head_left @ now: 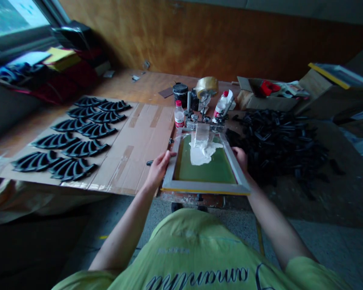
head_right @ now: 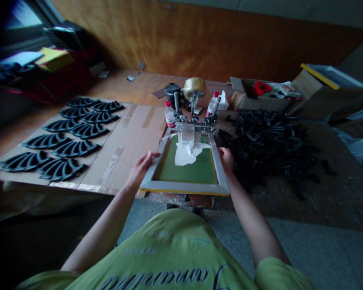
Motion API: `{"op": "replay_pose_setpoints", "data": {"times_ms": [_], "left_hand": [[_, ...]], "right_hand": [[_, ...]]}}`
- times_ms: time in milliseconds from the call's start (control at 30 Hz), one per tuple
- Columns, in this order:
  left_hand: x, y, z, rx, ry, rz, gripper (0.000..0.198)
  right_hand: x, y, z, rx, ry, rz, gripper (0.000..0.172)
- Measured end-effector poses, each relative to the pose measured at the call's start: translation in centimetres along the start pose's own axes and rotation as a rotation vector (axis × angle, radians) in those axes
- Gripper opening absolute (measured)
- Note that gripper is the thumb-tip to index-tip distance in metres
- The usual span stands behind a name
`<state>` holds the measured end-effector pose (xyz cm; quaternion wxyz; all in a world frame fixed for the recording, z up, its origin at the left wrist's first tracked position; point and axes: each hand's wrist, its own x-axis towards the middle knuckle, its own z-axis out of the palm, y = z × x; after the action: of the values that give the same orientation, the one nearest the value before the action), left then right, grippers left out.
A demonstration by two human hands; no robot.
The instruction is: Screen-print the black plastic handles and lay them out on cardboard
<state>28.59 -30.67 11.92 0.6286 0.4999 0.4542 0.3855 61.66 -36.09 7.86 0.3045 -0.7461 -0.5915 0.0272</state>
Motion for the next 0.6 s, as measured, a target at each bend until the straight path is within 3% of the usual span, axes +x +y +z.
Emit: {"op": "replay_pose_setpoints", "data": {"times_ms": [67,133,200,233,367,500,600], "left_hand": [[-0.7,-3.6,-0.4,0.031,-0.018,-0.1,0.068],[-0.6,-6.5,-0.6,0.09,-0.014,-0.122,0.08],[0.0,-8.5,-0.6,0.184,0.003,-0.124,0.081],[0.3,-9.2,-0.6,0.23,0.008,-0.124,0.079],[1.1,-10.1,-0.9,0.313,-0.015,-0.124,0.076],[1.1,-10.3,-1.1,0.309,-0.001,-0.118,0.074],[1.1,-10.5,-1.2,0.329,-0.017,-0.113,0.071]], "right_hand": [[2.0,-0.8,-0.7,-0.011,0.072,-0.005,0.032],[3.7,-3.0,-0.3,-0.043,0.081,-0.098,0.042],[4.7,-5.8,0.8,-0.107,-0.023,-0.236,0.052],[4.9,-7.0,1.5,-0.143,-0.101,-0.284,0.048],[2.8,-9.1,3.3,-0.231,-0.378,-0.339,0.011],[-0.9,-7.8,2.2,-0.207,-0.495,-0.53,0.022],[-1.6,-6.9,0.6,-0.14,-0.583,-0.663,0.023]]}}
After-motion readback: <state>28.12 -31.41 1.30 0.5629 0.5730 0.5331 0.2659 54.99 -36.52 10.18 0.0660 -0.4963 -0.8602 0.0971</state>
